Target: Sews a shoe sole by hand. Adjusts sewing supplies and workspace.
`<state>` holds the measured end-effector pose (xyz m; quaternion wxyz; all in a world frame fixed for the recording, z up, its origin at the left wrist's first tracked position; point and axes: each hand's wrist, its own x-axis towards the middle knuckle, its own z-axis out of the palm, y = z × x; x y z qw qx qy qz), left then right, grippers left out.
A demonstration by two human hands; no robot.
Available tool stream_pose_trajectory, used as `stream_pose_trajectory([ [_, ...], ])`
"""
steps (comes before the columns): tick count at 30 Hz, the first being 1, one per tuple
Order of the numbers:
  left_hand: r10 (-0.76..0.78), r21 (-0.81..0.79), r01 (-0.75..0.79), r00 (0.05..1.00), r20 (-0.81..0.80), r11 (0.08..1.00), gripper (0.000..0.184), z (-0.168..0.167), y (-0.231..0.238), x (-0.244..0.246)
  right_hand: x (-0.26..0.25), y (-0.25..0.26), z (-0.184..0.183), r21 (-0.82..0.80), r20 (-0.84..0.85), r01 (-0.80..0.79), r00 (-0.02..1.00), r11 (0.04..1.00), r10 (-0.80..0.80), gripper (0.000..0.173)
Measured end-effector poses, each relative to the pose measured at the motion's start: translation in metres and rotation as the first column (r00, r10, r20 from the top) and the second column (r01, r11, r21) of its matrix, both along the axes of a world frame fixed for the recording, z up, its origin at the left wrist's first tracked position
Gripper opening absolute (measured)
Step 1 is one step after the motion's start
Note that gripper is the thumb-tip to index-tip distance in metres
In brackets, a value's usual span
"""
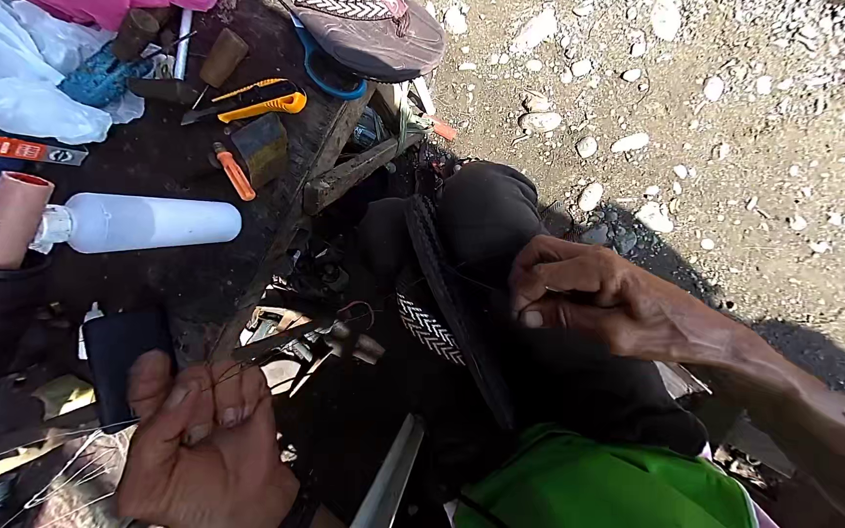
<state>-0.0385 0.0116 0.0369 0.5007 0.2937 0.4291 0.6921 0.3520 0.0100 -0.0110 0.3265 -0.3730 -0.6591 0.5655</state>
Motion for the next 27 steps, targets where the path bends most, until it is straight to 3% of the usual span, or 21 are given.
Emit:
stream_pose_trajectory([
  [3,0.111,-0.012,-0.111,0.994,0.024,0.994,0.024,-0.006,-0.005,-0.031,0.055,-0.035,-0.004,-0.177,-0.099,-0.081,0.993,0.981,0.064,0.019],
  [5,0.099,-0.157,-0.129,0.979,-0.181,0.979,0.029,-0.013,-0.006,-0.026,0.095,-0.06,-0.007,-0.24,-0.054,-0.067,0.997,0.969,0.055,0.018],
  [6,0.039,-0.263,-0.15,0.923,-0.384,0.953,0.03,-0.019,-0.005,-0.02,0.114,-0.072,-0.009,-0.253,0.0,-0.036,0.999,0.967,0.037,0.018],
  [8,-0.215,-0.419,-0.168,0.658,-0.721,0.892,0.028,-0.026,-0.003,-0.007,0.151,-0.089,-0.011,-0.3,0.166,0.065,0.986,0.952,-0.015,0.019],
  [9,-0.31,-0.439,-0.143,0.518,-0.797,0.887,0.033,-0.028,-0.004,0.002,0.166,-0.093,-0.008,-0.331,0.304,0.124,0.952,0.935,-0.019,0.017],
  [10,-0.327,-0.4,-0.073,0.453,-0.829,0.914,0.037,-0.028,-0.004,0.014,0.176,-0.095,-0.006,-0.349,0.458,0.182,0.889,0.919,-0.002,0.016],
  [11,-0.296,-0.315,0.042,0.475,-0.828,0.948,0.037,-0.026,-0.004,0.029,0.184,-0.094,-0.007,-0.354,0.596,0.24,0.803,0.904,0.02,0.014],
  [13,-0.301,-0.156,0.279,0.614,-0.73,0.947,0.032,-0.021,-0.001,0.066,0.187,-0.091,-0.02,-0.253,0.778,0.325,0.628,0.911,-0.008,0.017],
  [14,-0.355,-0.132,0.373,0.631,-0.69,0.918,0.033,-0.019,0.0,0.082,0.178,-0.086,-0.025,-0.165,0.808,0.342,0.585,0.925,-0.072,0.024],
  [16,-0.408,-0.158,0.449,0.54,-0.737,0.88,0.037,-0.019,0.003,0.103,0.132,-0.066,-0.021,0.035,0.729,0.387,0.62,0.921,-0.289,0.034],
  [18,-0.428,-0.246,0.414,0.434,-0.793,0.876,0.037,-0.019,0.007,0.112,0.069,-0.043,-0.008,0.049,0.368,0.471,0.811,0.881,-0.455,0.026],
  [20,-0.46,-0.325,0.367,0.38,-0.803,0.872,0.028,-0.016,0.011,0.112,0.012,-0.022,0.005,0.073,0.079,0.443,0.891,0.894,-0.448,0.021],
  [21,-0.482,-0.355,0.363,0.366,-0.796,0.861,0.025,-0.014,0.013,0.111,-0.01,-0.013,0.008,0.12,0.046,0.401,0.911,0.908,-0.409,0.022],
  [24,-0.549,-0.407,0.396,0.37,-0.75,0.823,0.022,-0.009,0.02,0.107,-0.05,0.009,0.008,0.169,0.177,0.286,0.932,0.943,-0.315,0.03],
  [27,-0.555,-0.415,0.406,0.334,-0.762,0.814,0.022,-0.01,0.027,0.102,-0.063,0.02,0.005,0.142,0.244,0.243,0.931,0.96,-0.271,0.024],
])
